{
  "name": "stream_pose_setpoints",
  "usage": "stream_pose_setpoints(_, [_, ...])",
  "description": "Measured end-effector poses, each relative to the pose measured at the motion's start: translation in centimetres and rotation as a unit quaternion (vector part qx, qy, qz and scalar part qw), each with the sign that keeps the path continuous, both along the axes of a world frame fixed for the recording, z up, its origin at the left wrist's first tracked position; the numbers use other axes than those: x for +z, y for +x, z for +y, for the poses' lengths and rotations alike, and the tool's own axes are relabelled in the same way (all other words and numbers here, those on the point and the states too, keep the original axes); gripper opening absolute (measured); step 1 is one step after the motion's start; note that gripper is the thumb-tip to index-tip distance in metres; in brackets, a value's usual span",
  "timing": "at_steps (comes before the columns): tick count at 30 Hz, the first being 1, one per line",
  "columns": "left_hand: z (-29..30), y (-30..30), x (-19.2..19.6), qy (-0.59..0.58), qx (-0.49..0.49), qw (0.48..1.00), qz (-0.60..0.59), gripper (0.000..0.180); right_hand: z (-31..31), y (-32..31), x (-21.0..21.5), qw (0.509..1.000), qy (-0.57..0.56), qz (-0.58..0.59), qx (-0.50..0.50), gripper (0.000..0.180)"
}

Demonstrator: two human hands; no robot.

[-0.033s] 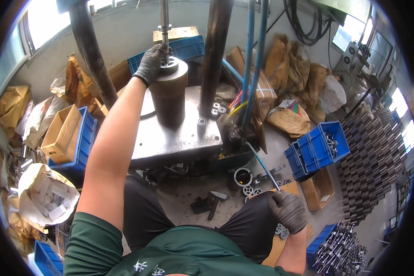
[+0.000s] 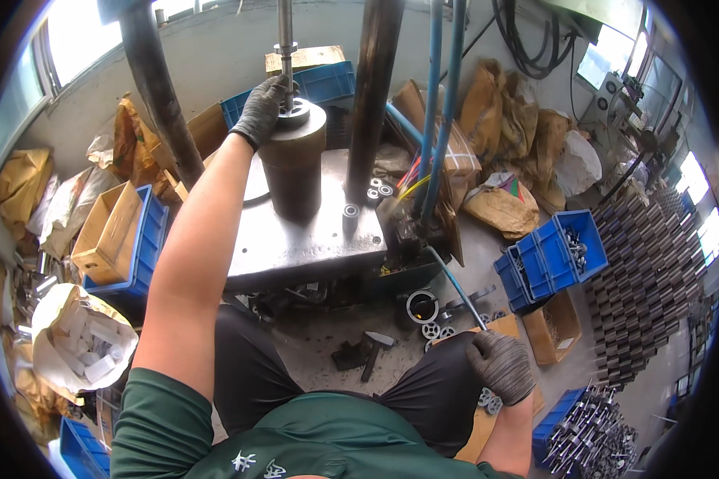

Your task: Operating an industrial press to stamp or press metal gear-shaped components.

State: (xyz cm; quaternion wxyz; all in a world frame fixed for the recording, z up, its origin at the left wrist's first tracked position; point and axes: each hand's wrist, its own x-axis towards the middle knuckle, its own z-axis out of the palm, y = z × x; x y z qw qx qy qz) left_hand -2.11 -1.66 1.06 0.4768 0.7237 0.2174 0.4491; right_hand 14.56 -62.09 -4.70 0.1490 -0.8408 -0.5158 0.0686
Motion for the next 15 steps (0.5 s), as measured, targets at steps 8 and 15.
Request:
stream_pose_setpoints(8, [0.95,0.2,-0.65,-0.001,-0.009,1.0,-0.027,0.052,-0.17,0.36,-0.62,0.999,0.027,-0.008,0.016,0.028])
stream_pose_setpoints(15, [0.76,0.14,-0.72,-0.011,-0.022,0.998,-0.051,0.042,-0.26,0.31,-0.5,1.0,0.017,0.002,0.004,0.025])
